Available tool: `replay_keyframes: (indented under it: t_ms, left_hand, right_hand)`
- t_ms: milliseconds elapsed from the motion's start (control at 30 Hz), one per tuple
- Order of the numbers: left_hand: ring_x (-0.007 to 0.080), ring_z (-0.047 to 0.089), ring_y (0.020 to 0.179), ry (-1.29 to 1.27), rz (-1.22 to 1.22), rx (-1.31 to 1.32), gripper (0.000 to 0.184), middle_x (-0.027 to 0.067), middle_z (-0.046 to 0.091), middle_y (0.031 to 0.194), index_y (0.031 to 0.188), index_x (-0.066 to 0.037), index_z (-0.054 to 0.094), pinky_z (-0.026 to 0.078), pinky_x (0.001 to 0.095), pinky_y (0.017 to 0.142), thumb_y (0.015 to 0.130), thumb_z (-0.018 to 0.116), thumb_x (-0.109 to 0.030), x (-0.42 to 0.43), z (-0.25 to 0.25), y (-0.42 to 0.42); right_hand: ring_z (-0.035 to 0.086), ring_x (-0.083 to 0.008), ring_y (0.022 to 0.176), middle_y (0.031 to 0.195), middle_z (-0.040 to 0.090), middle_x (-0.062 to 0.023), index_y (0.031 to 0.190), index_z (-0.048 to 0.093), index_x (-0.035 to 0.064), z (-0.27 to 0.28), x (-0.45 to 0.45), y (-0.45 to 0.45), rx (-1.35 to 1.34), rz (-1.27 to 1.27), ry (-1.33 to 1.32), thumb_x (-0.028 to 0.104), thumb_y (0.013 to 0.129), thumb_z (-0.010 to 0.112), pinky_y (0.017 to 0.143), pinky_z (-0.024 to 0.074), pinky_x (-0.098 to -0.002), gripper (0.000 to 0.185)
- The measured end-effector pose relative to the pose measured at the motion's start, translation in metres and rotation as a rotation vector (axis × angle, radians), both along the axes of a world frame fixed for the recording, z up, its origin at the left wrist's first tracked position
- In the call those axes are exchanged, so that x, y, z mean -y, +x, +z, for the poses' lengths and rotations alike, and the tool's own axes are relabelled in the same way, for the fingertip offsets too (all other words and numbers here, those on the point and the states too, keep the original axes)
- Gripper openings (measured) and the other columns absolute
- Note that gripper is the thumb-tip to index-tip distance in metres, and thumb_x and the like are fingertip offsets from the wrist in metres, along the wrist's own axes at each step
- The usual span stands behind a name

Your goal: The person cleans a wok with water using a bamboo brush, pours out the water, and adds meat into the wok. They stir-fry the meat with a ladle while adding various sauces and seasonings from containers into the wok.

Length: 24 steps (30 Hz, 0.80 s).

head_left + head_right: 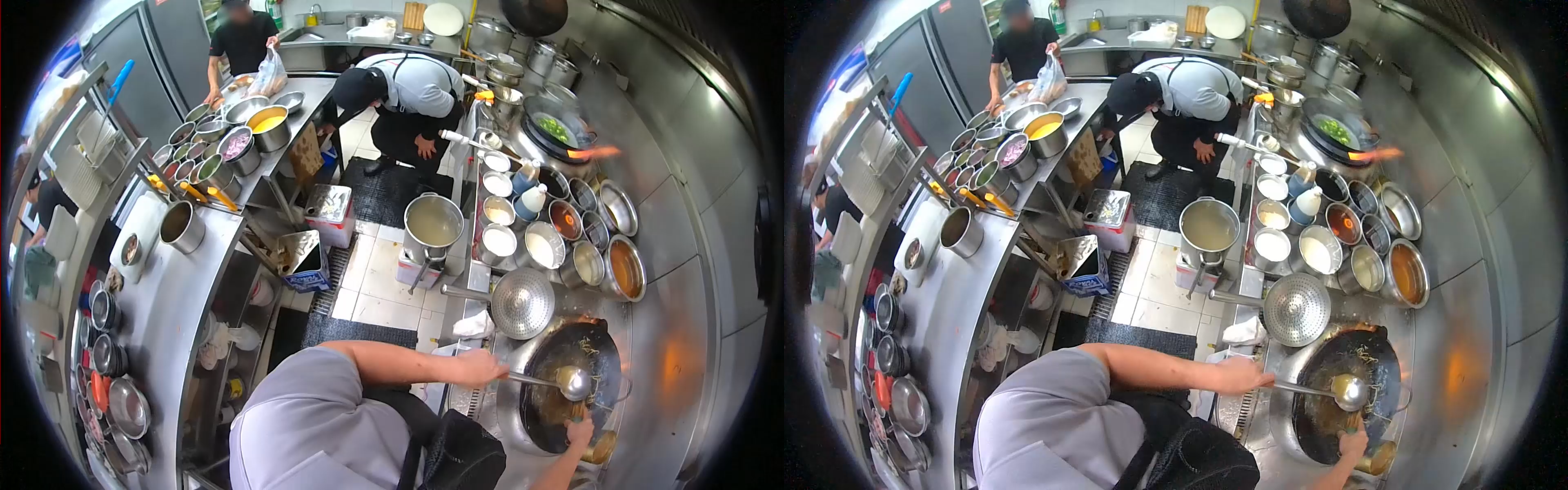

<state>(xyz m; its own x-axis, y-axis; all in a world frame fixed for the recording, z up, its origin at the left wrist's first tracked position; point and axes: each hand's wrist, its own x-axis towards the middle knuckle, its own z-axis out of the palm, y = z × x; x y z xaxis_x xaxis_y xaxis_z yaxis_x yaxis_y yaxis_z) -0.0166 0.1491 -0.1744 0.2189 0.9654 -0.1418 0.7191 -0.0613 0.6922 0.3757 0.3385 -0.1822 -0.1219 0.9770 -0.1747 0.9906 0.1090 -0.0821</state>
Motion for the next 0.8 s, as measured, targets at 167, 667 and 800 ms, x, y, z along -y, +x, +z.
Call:
replay_keyframes:
  t_ms: [167,667,800]
  left_hand:
    - [0.0265,0.065,0.073,0.044,-0.149,0.362,0.044,0.0131,0.065,0.082,0.115,-0.003,0.055,0.051,0.0412,0.063,0.083,0.069,-0.029,-0.043,-0.072,-0.026]
    - [0.0135,0.055,0.103,-0.285,-0.307,0.876,0.048,0.0038,0.059,0.11,0.127,-0.003,0.053,0.045,0.0295,0.091,0.082,0.071,-0.006,0.009,-0.044,-0.032]
    - [0.0164,0.056,0.104,-0.182,-0.375,0.71,0.054,0.0064,0.061,0.113,0.13,-0.002,0.051,0.045,0.0314,0.093,0.08,0.072,-0.003,0.016,-0.044,-0.031]
  right_hand:
    - [0.062,-0.0417,0.108,0.114,0.065,-0.0271,0.138,0.052,0.003,0.046,-0.006,0.053,-0.115,-0.082,0.215,0.009,0.066,0.082,0.096,0.0478,-0.0429,0.079]
    - [0.053,-0.0351,0.124,0.132,0.058,-0.0221,0.137,0.05,0.0005,0.111,0.076,0.113,0.109,0.008,0.104,0.013,0.075,0.076,0.106,0.0402,-0.0414,0.069]
    - [0.059,-0.0391,0.115,0.123,0.064,-0.024,0.132,0.059,0.0035,0.158,0.123,0.146,-0.156,-0.079,0.319,0.024,0.07,0.08,0.099,0.0457,-0.0431,0.068]
